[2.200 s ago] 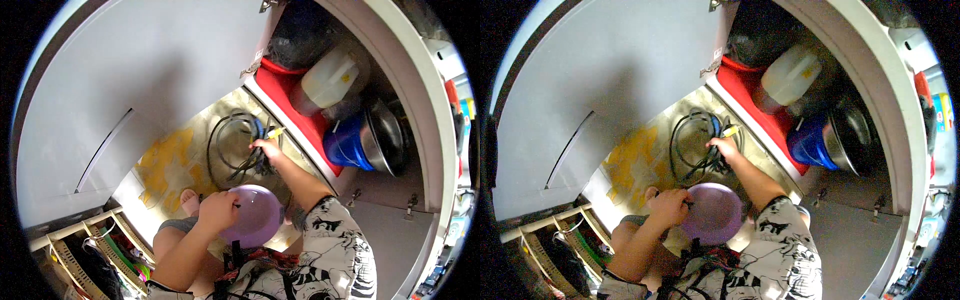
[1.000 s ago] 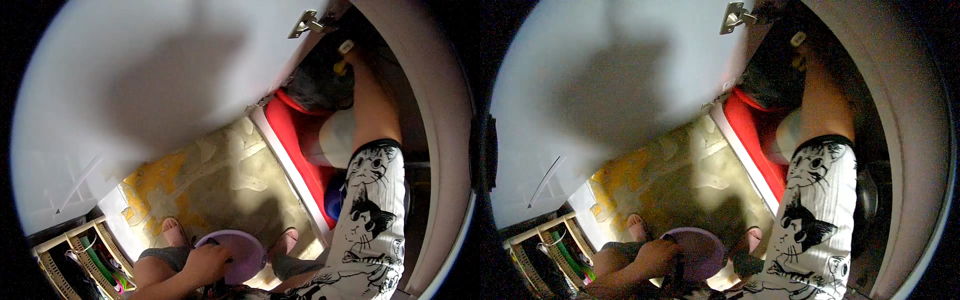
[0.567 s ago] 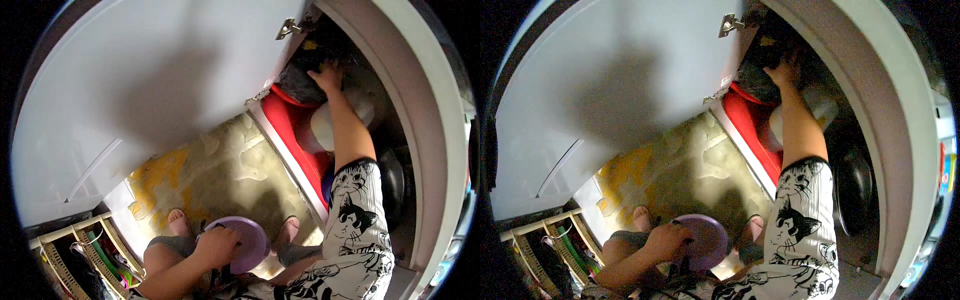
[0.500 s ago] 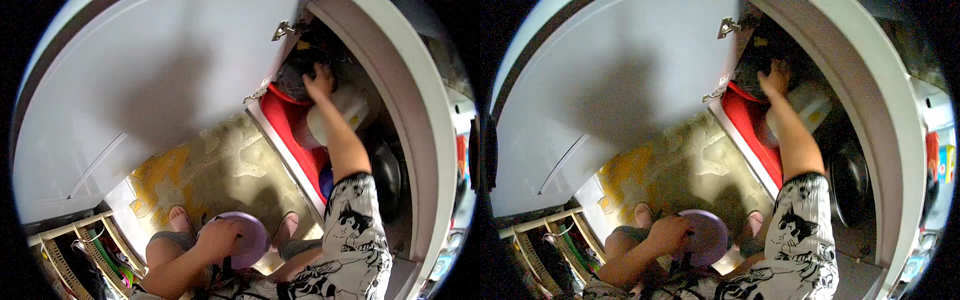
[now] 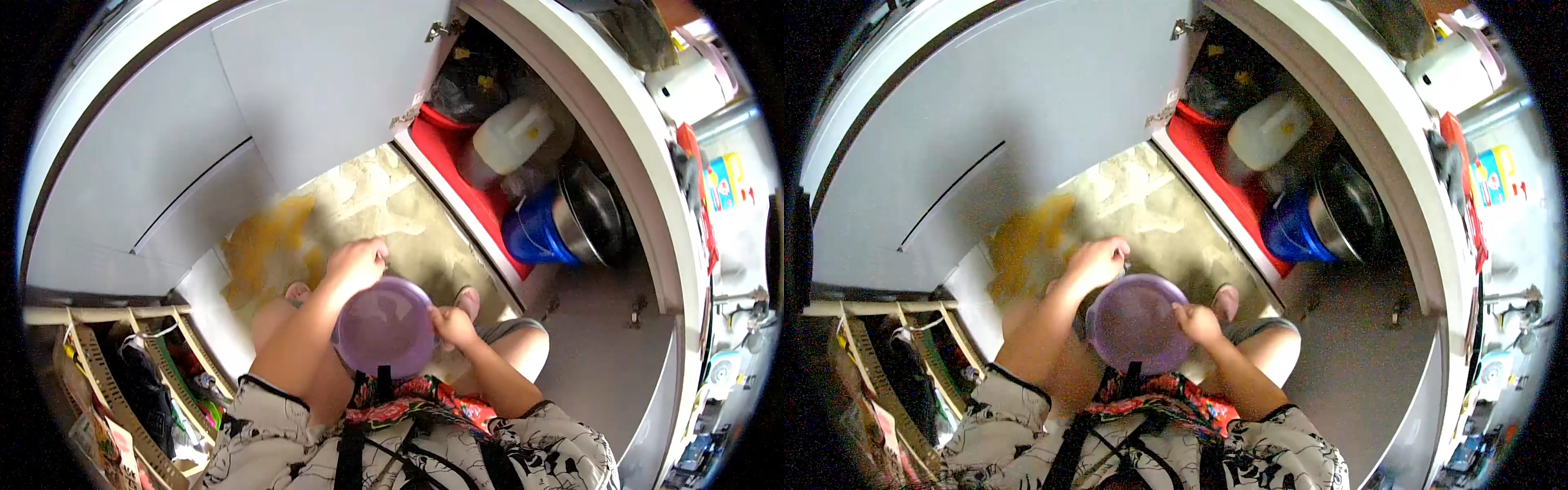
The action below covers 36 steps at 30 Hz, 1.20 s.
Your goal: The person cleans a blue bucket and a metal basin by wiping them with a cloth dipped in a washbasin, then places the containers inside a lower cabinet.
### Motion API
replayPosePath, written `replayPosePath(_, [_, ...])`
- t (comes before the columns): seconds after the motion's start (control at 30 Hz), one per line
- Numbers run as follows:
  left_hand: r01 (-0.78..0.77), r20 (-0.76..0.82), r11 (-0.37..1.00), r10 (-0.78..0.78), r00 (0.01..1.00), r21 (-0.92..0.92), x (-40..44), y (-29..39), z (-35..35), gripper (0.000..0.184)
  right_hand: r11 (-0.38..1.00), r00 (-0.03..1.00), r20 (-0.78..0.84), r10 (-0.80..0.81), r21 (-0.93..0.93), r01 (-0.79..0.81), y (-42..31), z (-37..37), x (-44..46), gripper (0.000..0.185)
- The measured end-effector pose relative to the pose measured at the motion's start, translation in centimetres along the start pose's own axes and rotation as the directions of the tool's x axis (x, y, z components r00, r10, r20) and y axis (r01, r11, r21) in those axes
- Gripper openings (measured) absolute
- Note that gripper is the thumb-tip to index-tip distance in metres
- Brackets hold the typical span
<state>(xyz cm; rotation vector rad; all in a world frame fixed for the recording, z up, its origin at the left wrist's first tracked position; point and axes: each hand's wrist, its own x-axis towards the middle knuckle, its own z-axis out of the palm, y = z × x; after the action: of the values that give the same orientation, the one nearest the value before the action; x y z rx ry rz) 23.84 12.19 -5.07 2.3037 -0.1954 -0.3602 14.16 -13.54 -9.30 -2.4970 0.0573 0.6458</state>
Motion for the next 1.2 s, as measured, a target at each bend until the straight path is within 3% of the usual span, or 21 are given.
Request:
replayPosePath(0.07, [-0.044,-0.029,0.998,0.046,0.999,0.035,-0.8,0.0,0.1,0.017,0.980,0.993,-0.018,0.119,0.161,-0.115,0.3,0.2,-2.5,0.031])
replayPosePath(0.1, [0.000,0.005,0.998,0.000,1.000,0.060,-1.3,0.7,-0.3,0.017,0.971,0.979,-0.200,-0.044,0.224,0.089,3.1,2.5,-2.8,0.027])
replayPosePath(0.17, [-0.026,-0.014,0.999,0.027,1.000,0.031,-1.5,-0.1,0.6,0.017,0.923,0.901,-0.394,-0.178,0.249,0.292,5.6,4.7,-4.8,0.026])
replayPosePath(0.23, [-0.053,-0.027,0.997,0.054,0.998,0.053,-1.8,-0.6,1.4,0.018,0.898,0.803,-0.401,-0.440,-0.212,0.387,3.7,3.4,-8.1,0.028])
replayPosePath(0.27, [-0.053,-0.022,0.996,0.055,0.998,0.071,-2.0,-0.6,1.5,0.018,0.897,0.798,-0.410,-0.441,-0.208,0.389,3.2,3.3,-9.5,0.028])
replayPosePath(0.3, [-0.055,-0.021,0.995,0.057,0.998,0.088,-2.1,-0.5,1.7,0.018,0.987,0.952,-0.272,-0.141,0.032,0.155,3.1,3.6,-10.9,0.028])
replayPosePath(0.33, [-0.063,-0.026,0.993,0.066,0.997,0.098,-2.1,-0.5,1.9,0.018,0.966,0.987,-0.054,0.149,0.223,-0.134,3.1,3.8,-12.1,0.028])
replayPosePath(0.47, [-0.076,-0.007,0.989,0.078,0.997,0.123,-3.0,-0.3,2.9,0.019,0.933,0.972,-0.015,0.236,0.283,-0.222,4.4,5.1,-15.3,0.027])
replayPosePath(0.5, [-0.079,-0.015,0.989,0.082,0.997,0.124,-3.2,-0.1,3.2,0.018,0.958,0.973,-0.229,0.006,0.281,0.060,4.9,5.5,-15.7,0.025])
replayPosePath(0.53, [-0.089,0.002,0.987,0.089,0.996,0.134,-3.3,-0.3,3.3,0.018,0.918,0.876,-0.434,-0.209,0.222,0.329,4.5,5.7,-16.2,0.024])
replayPosePath(0.57, [-0.064,-0.026,0.991,0.068,0.997,0.114,-3.2,-0.8,3.6,0.018,0.933,0.844,-0.480,-0.239,0.129,0.337,4.5,5.6,-16.5,0.022])
replayPosePath(0.63, [-0.090,-0.031,0.995,0.091,0.995,0.048,-2.1,-3.2,5.3,0.017,0.942,0.861,-0.481,-0.166,0.180,0.283,3.7,5.1,-17.5,0.017])
replayPosePath(0.73, [-0.091,-0.015,0.995,0.090,0.996,-0.041,-2.5,-3.3,4.3,0.017,0.952,0.885,-0.389,-0.255,0.058,0.300,1.9,2.0,-19.9,0.017])
replayPosePath(0.8, [-0.084,-0.066,0.995,0.087,0.994,0.053,-3.1,-3.0,3.8,0.018,0.919,0.844,-0.367,-0.392,-0.115,0.377,2.2,0.9,-22.2,0.015])
replayPosePath(0.83, [-0.058,-0.048,0.996,0.061,0.997,0.069,-3.7,-3.4,3.5,0.018,0.919,0.829,-0.398,-0.393,-0.150,0.364,2.1,1.1,-23.7,0.013])
replayPosePath(0.9, [-0.073,-0.061,0.995,0.069,0.996,-0.069,-3.8,-3.9,3.2,0.018,0.913,0.778,-0.479,-0.407,-0.235,0.334,1.4,1.0,-26.6,0.014])
replayPosePath(0.93, [-0.087,-0.082,0.994,0.082,0.993,-0.061,-3.3,-4.7,3.6,0.018,0.918,0.792,-0.473,-0.386,-0.284,0.277,2.2,1.3,-28.7,0.031])
replayPosePath(1.0, [-0.084,-0.055,0.996,0.083,0.995,-0.027,-4.0,-4.1,3.0,0.018,0.927,0.800,-0.523,-0.295,-0.359,0.108,3.6,2.3,-32.8,0.048])
replayPosePath(1.07, [-0.072,-0.041,0.997,0.073,0.997,0.025,-3.7,-4.2,3.5,0.015,0.979,0.840,-0.541,-0.046,-0.192,-0.071,7.1,5.7,-36.5,0.063])
replayPosePath(1.13, [-0.122,0.053,0.983,0.131,0.990,-0.137,-2.6,-6.8,3.6,0.014,0.964,0.812,-0.534,0.234,0.236,-0.123,10.6,10.5,-39.9,0.060])
replayPosePath(1.2, [-0.085,0.113,0.980,0.107,0.988,-0.181,-1.3,-9.1,3.8,0.013,0.723,0.854,-0.204,0.478,0.643,-0.251,13.6,15.3,-43.3,0.059])
